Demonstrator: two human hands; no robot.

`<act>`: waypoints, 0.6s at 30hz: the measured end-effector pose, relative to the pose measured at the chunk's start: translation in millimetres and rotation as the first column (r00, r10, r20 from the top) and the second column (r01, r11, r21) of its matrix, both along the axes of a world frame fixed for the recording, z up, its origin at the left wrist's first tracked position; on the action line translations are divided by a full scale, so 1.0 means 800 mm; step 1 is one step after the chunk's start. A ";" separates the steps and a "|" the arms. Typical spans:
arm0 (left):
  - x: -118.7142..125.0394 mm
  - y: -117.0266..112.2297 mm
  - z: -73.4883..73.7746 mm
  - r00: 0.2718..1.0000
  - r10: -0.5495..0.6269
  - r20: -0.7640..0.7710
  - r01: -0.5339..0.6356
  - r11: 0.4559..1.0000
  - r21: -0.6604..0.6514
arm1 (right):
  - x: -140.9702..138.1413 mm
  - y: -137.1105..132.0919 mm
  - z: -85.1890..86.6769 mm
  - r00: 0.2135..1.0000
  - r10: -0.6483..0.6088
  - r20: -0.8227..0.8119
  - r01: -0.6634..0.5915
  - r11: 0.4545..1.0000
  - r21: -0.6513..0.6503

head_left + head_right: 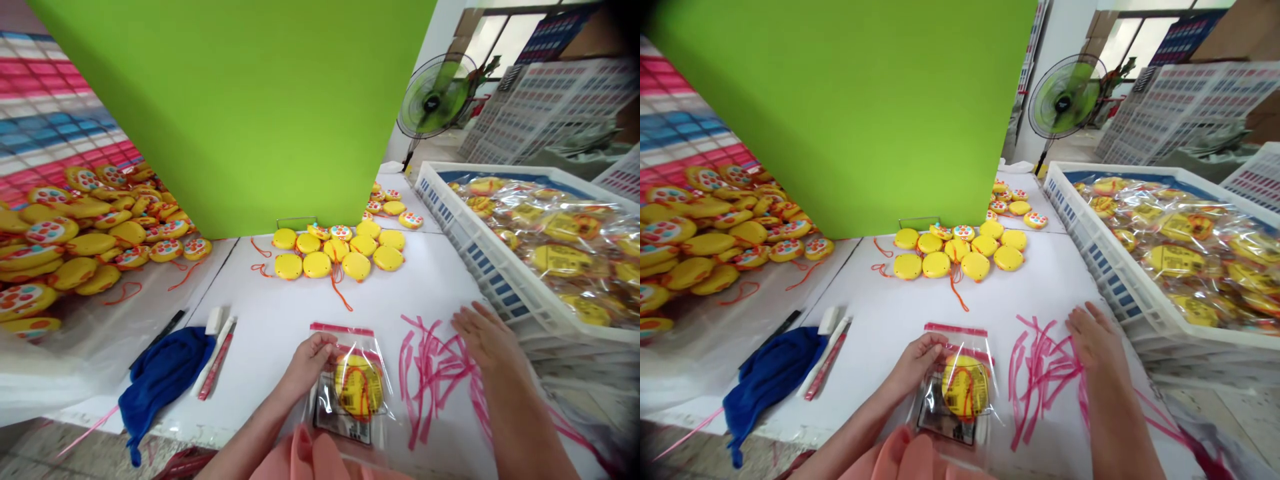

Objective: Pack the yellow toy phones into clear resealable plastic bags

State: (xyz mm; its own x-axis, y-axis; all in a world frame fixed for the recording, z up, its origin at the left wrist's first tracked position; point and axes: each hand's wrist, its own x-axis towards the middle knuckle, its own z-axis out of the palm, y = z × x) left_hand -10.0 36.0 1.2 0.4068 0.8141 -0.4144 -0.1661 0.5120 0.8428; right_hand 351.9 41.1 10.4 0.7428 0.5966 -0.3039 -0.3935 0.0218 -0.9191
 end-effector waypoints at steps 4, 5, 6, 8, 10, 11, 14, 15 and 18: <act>0.000 0.002 0.002 1.000 0.000 0.017 0.000 1.000 -0.011 | 0.011 0.009 -0.001 0.974 -0.128 -0.187 0.135 0.991 0.026; -0.001 0.002 0.003 1.000 0.001 0.022 0.000 1.000 -0.012 | 0.015 0.010 0.002 0.961 -0.175 -0.215 0.190 0.980 0.053; -0.001 0.002 0.004 1.000 0.001 0.024 -0.001 1.000 -0.012 | 0.020 0.010 0.007 0.950 -0.211 -0.229 0.234 0.969 0.080; -0.002 0.001 0.005 1.000 0.003 0.020 -0.003 1.000 -0.009 | 0.025 0.008 0.020 0.937 -0.249 -0.244 0.288 0.948 0.135; -0.003 0.001 0.006 1.000 0.000 0.010 0.000 1.000 -0.004 | 0.021 0.004 0.032 0.941 -0.204 -0.271 0.262 0.945 0.198; -0.003 0.001 0.006 1.000 -0.001 0.007 0.001 1.000 -0.001 | 0.014 0.002 0.037 0.951 -0.130 -0.280 0.201 0.950 0.239; -0.003 0.001 0.004 1.000 -0.001 0.003 0.001 1.000 0.010 | -0.023 -0.007 0.043 0.948 0.239 -0.208 -0.171 0.939 0.298; -0.003 0.001 0.004 1.000 -0.002 -0.002 0.002 1.000 0.014 | -0.039 -0.011 0.043 0.907 0.398 -0.141 -0.357 0.901 0.246; -0.003 0.001 0.001 0.999 -0.007 -0.036 0.009 0.999 0.038 | -0.080 -0.027 0.038 0.489 0.872 -0.011 -0.866 0.484 -0.126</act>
State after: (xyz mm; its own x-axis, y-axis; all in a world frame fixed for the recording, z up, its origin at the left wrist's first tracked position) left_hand -12.7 36.9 1.7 0.3989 0.8265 -0.3972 -0.1314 0.4802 0.8673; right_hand 287.7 19.3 40.8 -0.1217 0.9150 -0.3846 -0.1149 -0.3979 -0.9102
